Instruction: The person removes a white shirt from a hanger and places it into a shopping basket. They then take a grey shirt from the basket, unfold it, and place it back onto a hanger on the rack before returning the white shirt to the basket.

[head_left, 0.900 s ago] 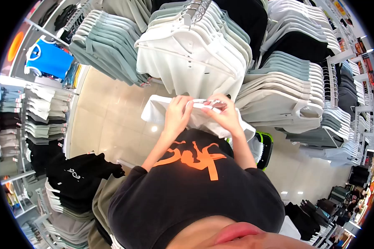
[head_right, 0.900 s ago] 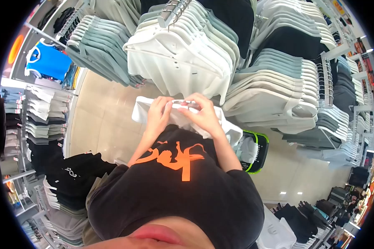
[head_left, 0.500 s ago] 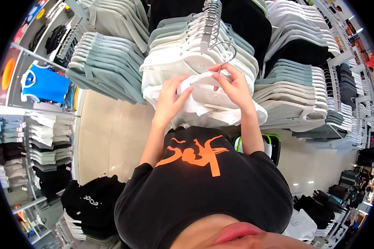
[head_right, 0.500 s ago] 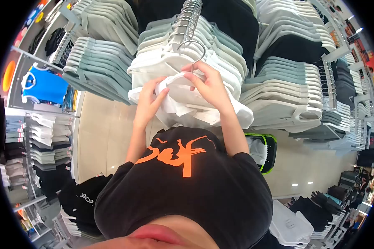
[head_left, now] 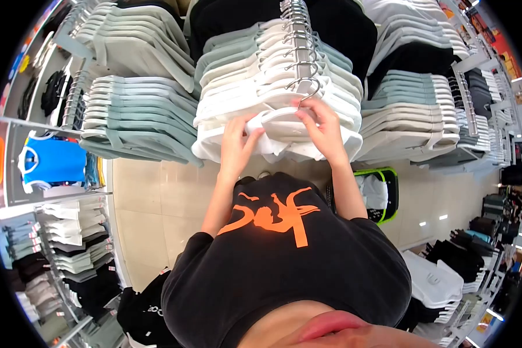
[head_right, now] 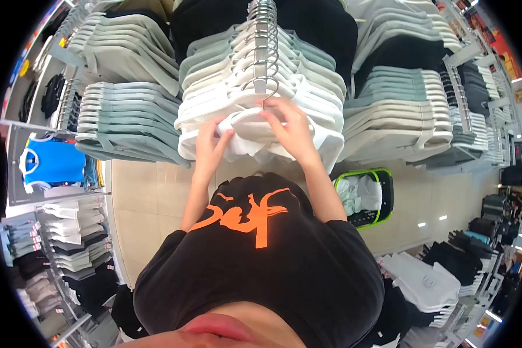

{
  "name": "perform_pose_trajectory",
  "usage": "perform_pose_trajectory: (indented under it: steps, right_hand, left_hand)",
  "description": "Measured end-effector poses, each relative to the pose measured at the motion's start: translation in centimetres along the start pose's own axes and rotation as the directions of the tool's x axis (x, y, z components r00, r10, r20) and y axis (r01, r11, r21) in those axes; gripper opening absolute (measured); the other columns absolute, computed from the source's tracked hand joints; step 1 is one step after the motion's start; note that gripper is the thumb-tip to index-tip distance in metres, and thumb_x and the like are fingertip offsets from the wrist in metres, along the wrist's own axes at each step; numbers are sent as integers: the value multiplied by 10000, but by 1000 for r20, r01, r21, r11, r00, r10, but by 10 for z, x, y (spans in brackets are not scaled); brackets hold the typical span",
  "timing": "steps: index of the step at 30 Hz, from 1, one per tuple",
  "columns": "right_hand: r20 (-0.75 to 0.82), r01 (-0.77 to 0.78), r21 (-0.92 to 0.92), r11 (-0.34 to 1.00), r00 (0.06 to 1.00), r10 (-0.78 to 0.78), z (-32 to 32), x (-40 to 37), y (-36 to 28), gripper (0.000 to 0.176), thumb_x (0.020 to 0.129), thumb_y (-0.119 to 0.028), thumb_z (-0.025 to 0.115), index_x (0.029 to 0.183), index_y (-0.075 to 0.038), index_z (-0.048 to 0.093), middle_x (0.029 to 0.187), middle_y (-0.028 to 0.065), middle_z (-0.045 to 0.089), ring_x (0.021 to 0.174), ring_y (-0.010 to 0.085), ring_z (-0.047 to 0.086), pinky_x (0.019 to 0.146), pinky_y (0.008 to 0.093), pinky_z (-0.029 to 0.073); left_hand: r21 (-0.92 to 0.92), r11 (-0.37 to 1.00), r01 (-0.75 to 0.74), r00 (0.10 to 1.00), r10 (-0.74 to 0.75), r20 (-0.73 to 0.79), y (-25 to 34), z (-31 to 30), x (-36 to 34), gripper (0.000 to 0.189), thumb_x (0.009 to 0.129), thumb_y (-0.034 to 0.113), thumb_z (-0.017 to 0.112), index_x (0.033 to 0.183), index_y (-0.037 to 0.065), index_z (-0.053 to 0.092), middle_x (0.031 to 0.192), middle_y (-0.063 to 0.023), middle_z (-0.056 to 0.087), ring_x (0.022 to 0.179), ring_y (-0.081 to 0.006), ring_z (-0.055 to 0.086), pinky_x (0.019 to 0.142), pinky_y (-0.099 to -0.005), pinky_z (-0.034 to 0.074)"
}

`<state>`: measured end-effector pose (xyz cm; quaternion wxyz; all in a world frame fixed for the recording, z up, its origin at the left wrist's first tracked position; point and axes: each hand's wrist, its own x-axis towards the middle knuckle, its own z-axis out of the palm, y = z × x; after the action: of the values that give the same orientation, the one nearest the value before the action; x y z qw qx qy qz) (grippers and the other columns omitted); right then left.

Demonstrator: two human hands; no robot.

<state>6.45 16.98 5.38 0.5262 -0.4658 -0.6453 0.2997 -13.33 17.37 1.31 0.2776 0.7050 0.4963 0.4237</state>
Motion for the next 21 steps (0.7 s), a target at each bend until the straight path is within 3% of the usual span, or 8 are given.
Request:
perform_pose_trajectory:
  steps: [2,5,9,12,13,17,20,21]
  right_hand:
    - [-166,81,-184,980,980,-112,-8,-10,4,129,801,-47,553,915,0,593,890,86,578,797,151,555,683,266,441]
    - [-577,-178,-168,970,816,50,-18,-32,14,157,788,-103,582,905,-2,560,826,95,565,713,176,539,629,292,430]
    - [-536,-561,-432,707,789,299,-21,-64,28,327,759,-276,643,906,-32,481,749,64,556,585,153,506,559,270,400]
    - [-537,-588,-368,720,767,352,-15,-78,43,317,777,-281,618,909,-30,476,752,78,556,527,177,487,535,286,399]
    - [-549,-569,-322,756,763,340,-14,-78,47,260,788,-249,581,828,-12,483,671,104,541,518,230,485,533,349,392]
    - [-467,-488,-435,757,841,273,-12,-71,42,252,811,-179,498,671,24,450,543,174,453,472,279,447,480,371,350]
    - [-408,-391,-315,865,878,249,1,-72,23,237,801,-162,502,659,19,447,537,170,437,464,284,424,470,355,337]
    - [-411,-341,-299,891,889,202,8,-81,24,220,791,-133,501,642,17,443,538,165,419,467,283,403,462,342,324]
  left_hand:
    - [-92,995,46,998,-49,-25,-4,2,0,240,764,157,622,967,38,576,896,-90,569,834,-218,502,640,-287,452]
    - [-198,978,65,993,-84,-87,-7,2,1,199,740,101,643,922,31,604,854,-75,583,783,-186,515,625,-262,462]
    - [-258,964,62,988,-96,-120,-12,4,2,189,729,78,654,911,36,627,836,-75,590,762,-154,533,614,-245,468]
    - [-345,934,92,981,-144,-129,-20,7,1,171,734,45,649,904,31,637,832,-71,592,741,-126,545,610,-231,472]
    - [-389,916,104,978,-165,-128,-24,7,0,166,739,36,644,904,29,638,834,-70,591,737,-120,547,613,-230,474]
    - [-567,810,152,968,-238,-82,-26,3,-1,121,762,6,617,881,12,634,827,-65,584,717,-108,550,604,-221,469]
    - [-673,737,52,975,-182,-124,-37,6,-8,62,761,6,611,821,3,623,821,-75,578,769,-146,557,651,-250,461]
    - [-795,607,-7,986,-127,-106,-44,9,-11,45,759,7,610,803,1,617,823,-76,575,788,-159,556,673,-259,455]
